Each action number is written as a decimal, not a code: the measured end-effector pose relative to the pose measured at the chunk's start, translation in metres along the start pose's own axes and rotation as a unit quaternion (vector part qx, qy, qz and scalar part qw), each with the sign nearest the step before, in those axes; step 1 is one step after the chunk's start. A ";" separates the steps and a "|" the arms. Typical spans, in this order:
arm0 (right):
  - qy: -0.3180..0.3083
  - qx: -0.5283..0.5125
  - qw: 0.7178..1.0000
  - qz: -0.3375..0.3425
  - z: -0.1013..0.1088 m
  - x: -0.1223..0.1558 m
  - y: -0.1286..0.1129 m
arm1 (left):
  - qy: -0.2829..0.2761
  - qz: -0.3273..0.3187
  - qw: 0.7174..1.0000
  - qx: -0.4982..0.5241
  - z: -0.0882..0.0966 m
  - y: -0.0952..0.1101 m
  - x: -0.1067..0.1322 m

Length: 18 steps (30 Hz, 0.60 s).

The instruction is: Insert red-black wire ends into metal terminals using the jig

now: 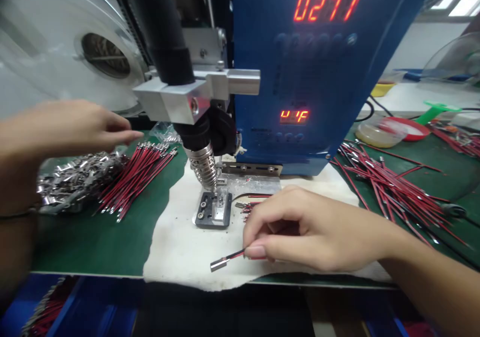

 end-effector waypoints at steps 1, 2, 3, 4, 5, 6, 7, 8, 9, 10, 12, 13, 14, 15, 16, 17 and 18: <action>0.004 0.004 1.000 0.005 0.001 0.000 -0.002 | -0.015 0.048 0.998 -0.027 -0.001 -0.023 -0.002; 0.009 0.009 1.000 0.009 0.002 0.000 -0.004 | -0.036 0.070 0.996 -0.037 -0.003 -0.040 -0.004; 0.014 0.017 1.000 0.015 0.002 0.000 -0.005 | -0.061 0.093 0.993 -0.036 -0.007 -0.056 -0.004; 0.021 0.028 0.999 0.022 0.003 0.000 -0.007 | -0.076 0.100 0.992 -0.025 -0.011 -0.065 -0.005; 0.029 0.040 0.998 0.029 0.004 -0.001 -0.008 | -0.094 0.094 0.991 -0.012 -0.016 -0.069 -0.005; 0.037 0.052 0.997 0.035 0.006 -0.001 -0.009 | -0.109 0.082 0.991 0.006 -0.020 -0.068 -0.005; 0.044 0.062 0.996 0.045 0.007 -0.002 -0.011 | -0.121 0.071 0.990 0.018 -0.025 -0.066 -0.005; 0.048 0.068 0.995 0.055 0.008 -0.003 -0.013 | -0.128 0.067 0.989 0.022 -0.028 -0.062 -0.004; 0.048 0.072 0.994 0.061 0.010 -0.005 -0.016 | -0.129 0.067 0.989 0.022 -0.030 -0.059 -0.004; 0.043 0.074 0.995 0.058 0.012 -0.007 -0.017 | -0.128 0.067 0.989 0.020 -0.031 -0.056 -0.004; 0.023 0.081 0.996 0.033 0.017 -0.011 -0.020 | -0.124 0.067 0.990 0.021 -0.032 -0.054 -0.006; 0.008 0.089 0.996 0.013 0.019 -0.012 -0.021 | -0.136 0.068 0.988 0.022 -0.035 -0.056 -0.007; -0.011 0.102 0.995 -0.009 0.021 -0.013 -0.021 | -0.147 0.067 0.987 0.024 -0.038 -0.059 -0.009; -0.034 0.114 0.993 -0.024 0.022 -0.014 -0.021 | -0.156 0.067 0.985 0.025 -0.040 -0.063 -0.010; -0.053 0.124 0.990 -0.036 0.023 -0.014 -0.021 | -0.168 0.069 0.983 0.027 -0.042 -0.069 -0.011; -0.068 0.130 0.988 -0.045 0.023 -0.014 -0.019 | -0.169 0.061 0.983 0.038 -0.042 -0.072 -0.012; -0.076 0.130 0.988 -0.047 0.023 -0.014 -0.016 | -0.173 0.056 0.982 0.051 -0.042 -0.075 -0.013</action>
Point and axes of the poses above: each hand's wrist, its own x-axis away from the middle knuckle, its own z-axis out of the back of the hand, y = z × x, the point moved 10 cm from there along -x, towards the middle knuckle, and after that the axes turned 4 degrees about z, right-handed, at the moved point
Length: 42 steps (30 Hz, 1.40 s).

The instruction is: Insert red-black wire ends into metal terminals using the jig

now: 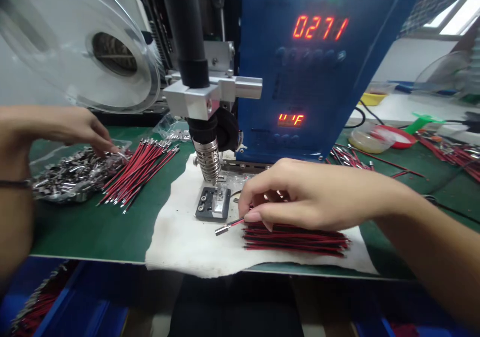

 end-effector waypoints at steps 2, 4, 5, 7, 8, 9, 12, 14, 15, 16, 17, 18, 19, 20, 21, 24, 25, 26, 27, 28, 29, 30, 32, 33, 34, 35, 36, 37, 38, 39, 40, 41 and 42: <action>0.001 -0.019 1.000 0.013 -0.004 -0.002 0.006 | -0.002 -0.004 1.000 0.015 0.001 -0.003 0.002; 0.012 -0.061 0.997 0.054 -0.011 -0.005 0.009 | -0.002 -0.016 1.000 0.018 -0.001 0.006 0.007; 0.026 -0.081 0.993 0.081 -0.014 -0.006 0.009 | 0.007 -0.032 0.999 0.021 -0.002 0.017 0.011; 0.072 -0.084 0.986 0.127 -0.016 -0.008 0.010 | 0.037 -0.105 0.993 0.047 -0.002 0.053 0.022; 0.101 -0.070 0.982 0.145 -0.015 -0.008 0.010 | 0.053 -0.135 0.987 0.062 -0.002 0.072 0.029; 0.129 -0.049 0.978 0.158 -0.013 -0.007 0.009 | 0.064 -0.154 0.983 0.074 -0.004 0.089 0.036; 0.179 0.009 0.964 0.196 -0.013 -0.004 0.003 | 0.072 -0.172 0.979 0.087 -0.011 0.121 0.049; 0.188 0.042 0.959 0.208 -0.014 -0.004 0.000 | 0.071 -0.175 0.978 0.089 -0.011 0.121 0.050; 0.190 0.056 0.957 0.210 -0.014 -0.003 -0.001 | 0.071 -0.175 0.978 0.089 -0.010 0.115 0.047; 0.192 0.066 0.956 0.212 -0.014 -0.003 -0.002 | 0.071 -0.172 0.979 0.088 -0.007 0.103 0.043; 0.194 0.075 0.955 0.212 -0.014 -0.002 -0.002 | 0.069 -0.163 0.980 0.086 -0.004 0.088 0.036; 0.198 0.083 0.953 0.213 -0.013 -0.001 -0.002 | 0.064 -0.148 0.984 0.077 -0.001 0.070 0.028; 0.200 0.089 0.952 0.214 -0.013 0.000 -0.003 | 0.051 -0.116 0.990 0.062 0.000 0.049 0.018; 0.202 0.095 0.951 0.214 -0.012 0.001 -0.003 | 0.029 -0.063 0.997 0.040 -0.001 0.024 0.007; 0.203 0.102 0.950 0.214 -0.012 0.002 -0.003 | 0.002 -0.005 1.000 0.019 -0.003 0.000 -0.001; 0.199 0.115 0.950 0.213 -0.015 0.004 -0.004 | 0.058 0.040 0.997 -0.010 0.017 -0.024 -0.008; 0.196 0.118 0.950 0.213 -0.016 0.004 -0.005 | 0.094 0.049 0.994 -0.022 0.026 -0.022 -0.004; 0.194 0.124 0.950 0.213 -0.018 0.005 -0.006 | 0.128 0.047 0.990 -0.026 0.034 -0.015 0.002; 0.195 0.130 0.948 0.216 -0.019 0.005 -0.007 | 0.152 0.037 0.988 -0.010 0.039 -0.005 0.011; 0.199 0.137 0.945 0.219 -0.019 0.006 -0.008 | 0.161 -0.001 0.987 0.027 0.041 0.012 0.020; 0.201 0.145 0.943 0.221 -0.020 0.007 -0.010 | 0.166 -0.025 0.984 0.061 0.042 0.027 0.029; 0.203 0.151 0.941 0.223 -0.021 0.007 -0.010 | 0.170 -0.065 0.980 0.082 0.042 0.045 0.039; 0.206 0.151 0.939 0.231 -0.022 0.008 -0.012 | 0.154 -0.161 0.968 0.114 0.035 0.085 0.059; 0.207 0.150 0.938 0.233 -0.022 0.008 -0.012 | 0.140 -0.216 0.959 0.120 0.029 0.106 0.069; 0.208 0.151 0.938 0.234 -0.022 0.008 -0.012 | 0.126 -0.267 0.948 0.121 0.023 0.127 0.078; 0.211 0.153 0.936 0.236 -0.022 0.008 -0.012 | 0.108 -0.316 0.934 0.126 0.016 0.146 0.086; 0.213 0.156 0.935 0.236 -0.021 0.008 -0.011 | 0.070 -0.349 0.926 0.126 0.004 0.163 0.091; 0.214 0.159 0.935 0.234 -0.021 0.008 -0.011 | 0.046 -0.366 0.921 0.127 -0.004 0.176 0.093; 0.215 0.160 0.935 0.232 -0.021 0.007 -0.010 | 0.023 -0.372 0.920 0.122 -0.013 0.186 0.092; 0.215 0.160 0.936 0.230 -0.020 0.007 -0.009 | 0.010 -0.375 0.920 0.116 -0.020 0.194 0.090; 0.215 0.158 0.937 0.227 -0.020 0.007 -0.009 | -0.002 -0.368 0.923 0.108 -0.026 0.198 0.085; 0.215 0.157 0.937 0.226 -0.020 0.006 -0.009 | -0.018 -0.355 0.930 0.096 -0.034 0.200 0.079; 0.216 0.157 0.937 0.225 -0.019 0.006 -0.009 | -0.034 -0.341 0.936 0.083 -0.041 0.200 0.073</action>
Point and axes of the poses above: each hand's wrist, its own x-axis away from the middle knuckle, its own z-axis out of the back of the hand, y = z × x, the point moved 10 cm from there along -x, towards the middle knuckle, and after that the axes turned 4 degrees about z, right-handed, at the moved point
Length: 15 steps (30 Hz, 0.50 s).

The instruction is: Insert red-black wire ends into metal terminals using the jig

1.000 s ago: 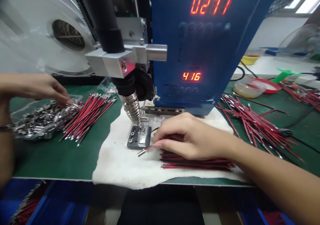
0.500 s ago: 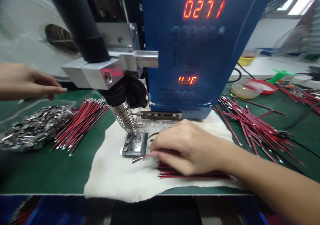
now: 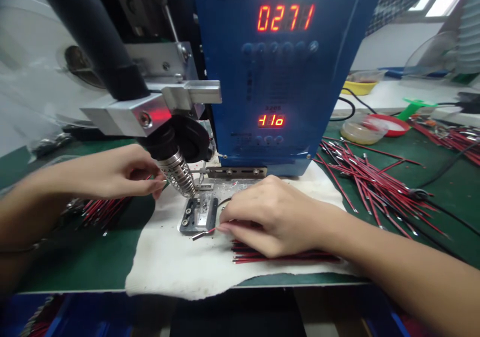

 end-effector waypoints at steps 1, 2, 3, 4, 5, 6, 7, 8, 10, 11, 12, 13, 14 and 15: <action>0.000 0.003 1.000 0.002 0.000 0.000 -0.001 | -0.012 0.016 1.000 -0.010 -0.005 -0.005 -0.004; 0.001 0.007 1.000 0.005 0.000 0.000 -0.001 | -0.017 0.028 0.999 -0.024 -0.008 -0.010 -0.006; 0.001 0.012 1.000 0.009 -0.001 0.000 -0.002 | -0.013 0.035 0.998 -0.040 -0.010 -0.013 -0.008; 0.001 0.016 1.000 0.014 -0.001 0.000 -0.003 | -0.006 0.038 0.998 -0.057 -0.011 -0.014 -0.009; 0.001 0.021 1.000 0.019 -0.002 0.000 -0.004 | 0.000 0.040 0.997 -0.073 -0.012 -0.014 -0.009; 0.000 0.027 0.999 0.023 -0.003 0.000 -0.005 | 0.000 0.040 0.995 -0.087 -0.015 -0.012 -0.009; -0.001 0.032 0.999 0.027 -0.004 0.001 -0.006 | -0.006 0.041 0.994 -0.098 -0.018 -0.010 -0.008; -0.001 0.036 0.999 0.029 -0.004 0.001 -0.007 | -0.017 0.040 0.993 -0.106 -0.023 -0.007 -0.008; -0.003 0.041 0.999 0.030 -0.005 0.002 -0.007 | -0.036 0.041 0.991 -0.119 -0.031 -0.001 -0.007; -0.003 0.042 0.999 0.030 -0.004 0.003 -0.007 | -0.042 0.043 0.990 -0.125 -0.034 0.001 -0.007; -0.003 0.041 0.999 0.031 -0.004 0.003 -0.008 | -0.047 0.044 0.989 -0.131 -0.036 0.003 -0.007; -0.001 0.040 0.999 0.032 -0.003 0.003 -0.008 | -0.046 0.044 0.988 -0.139 -0.038 0.004 -0.009; 0.001 0.042 0.999 0.034 -0.003 0.003 -0.009 | -0.041 0.042 0.987 -0.147 -0.038 0.005 -0.010; 0.002 0.044 0.998 0.035 -0.002 0.003 -0.010 | -0.030 0.038 0.987 -0.154 -0.037 0.005 -0.012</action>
Point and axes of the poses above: each hand's wrist, its own x-axis away from the middle knuckle, its own z-axis out of the back of the hand, y = z × x, the point moved 10 cm from there along -x, towards the middle knuckle, and after that the axes turned 4 degrees about z, right-handed, at the moved point
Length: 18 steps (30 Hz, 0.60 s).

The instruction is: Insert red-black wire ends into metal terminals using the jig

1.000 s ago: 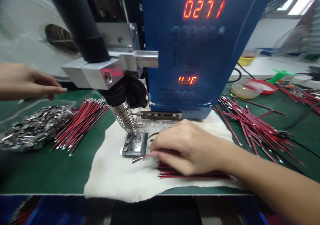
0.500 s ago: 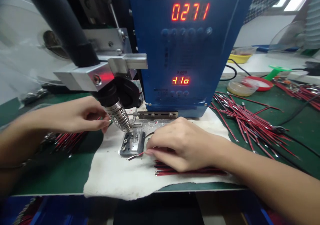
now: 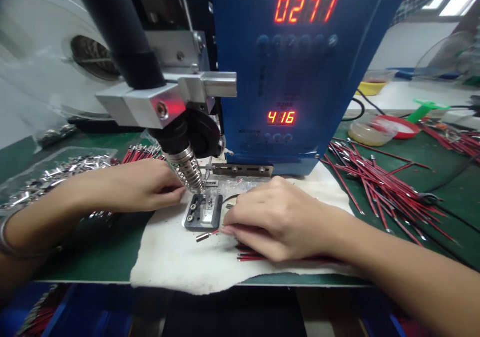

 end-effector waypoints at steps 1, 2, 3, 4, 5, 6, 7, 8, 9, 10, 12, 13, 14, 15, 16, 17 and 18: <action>0.002 0.002 1.000 0.002 0.000 0.000 -0.001 | 0.013 0.000 1.000 -0.002 0.001 -0.001 -0.002; 0.001 0.002 1.000 0.001 0.000 -0.001 -0.001 | 0.023 0.000 1.000 0.003 0.003 -0.004 -0.003; 0.001 0.002 1.000 0.001 0.000 -0.001 -0.001 | 0.027 0.003 1.000 0.015 0.003 -0.007 -0.005; 0.001 0.000 1.000 0.001 -0.001 -0.001 -0.001 | 0.026 0.004 0.999 0.032 0.003 -0.010 -0.005; 0.001 -0.003 1.000 0.001 -0.001 -0.002 -0.001 | 0.023 0.002 0.998 0.053 0.003 -0.012 -0.005; 0.001 -0.005 1.000 0.000 -0.002 -0.001 -0.001 | 0.022 -0.005 0.997 0.076 0.004 -0.013 -0.005; 0.000 -0.006 1.000 0.000 -0.002 -0.001 0.000 | 0.022 -0.014 0.995 0.097 0.005 -0.013 -0.004; -0.003 -0.007 1.000 0.000 -0.003 -0.001 0.001 | 0.025 -0.024 0.993 0.115 0.008 -0.012 -0.004; -0.004 -0.007 1.000 0.000 -0.004 -0.001 0.001 | 0.027 -0.031 0.991 0.130 0.009 -0.013 -0.003; -0.007 -0.006 1.000 0.000 -0.004 0.000 0.001 | 0.029 -0.033 0.989 0.142 0.011 -0.013 -0.002; -0.009 -0.007 1.000 0.002 -0.004 0.000 0.001 | 0.027 -0.026 0.987 0.157 0.011 -0.016 -0.002; -0.008 -0.006 1.000 0.003 -0.004 0.000 0.000 | 0.021 -0.025 0.986 0.164 0.010 -0.017 -0.003; -0.009 -0.004 1.000 0.003 -0.004 0.000 0.000 | 0.015 -0.029 0.984 0.173 0.009 -0.016 -0.003; -0.011 -0.001 1.000 0.004 -0.004 0.000 -0.001 | 0.008 -0.037 0.983 0.182 0.008 -0.014 -0.003; -0.013 0.003 1.000 0.004 -0.004 0.000 -0.002 | 0.002 -0.047 0.981 0.189 0.007 -0.012 -0.004; -0.014 0.006 1.000 0.005 -0.004 0.000 -0.002 | -0.004 -0.054 0.979 0.195 0.005 -0.010 -0.004; -0.016 0.008 1.000 0.004 -0.005 0.000 -0.002 | -0.006 -0.059 0.979 0.197 0.004 -0.009 -0.004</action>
Point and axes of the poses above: each hand's wrist, its own x-axis away from the middle knuckle, its own z-axis out of the back of the hand, y = z × x, the point moved 10 cm from there along -x, towards the middle knuckle, and after that the axes turned 4 degrees about z, right-handed, at the moved point
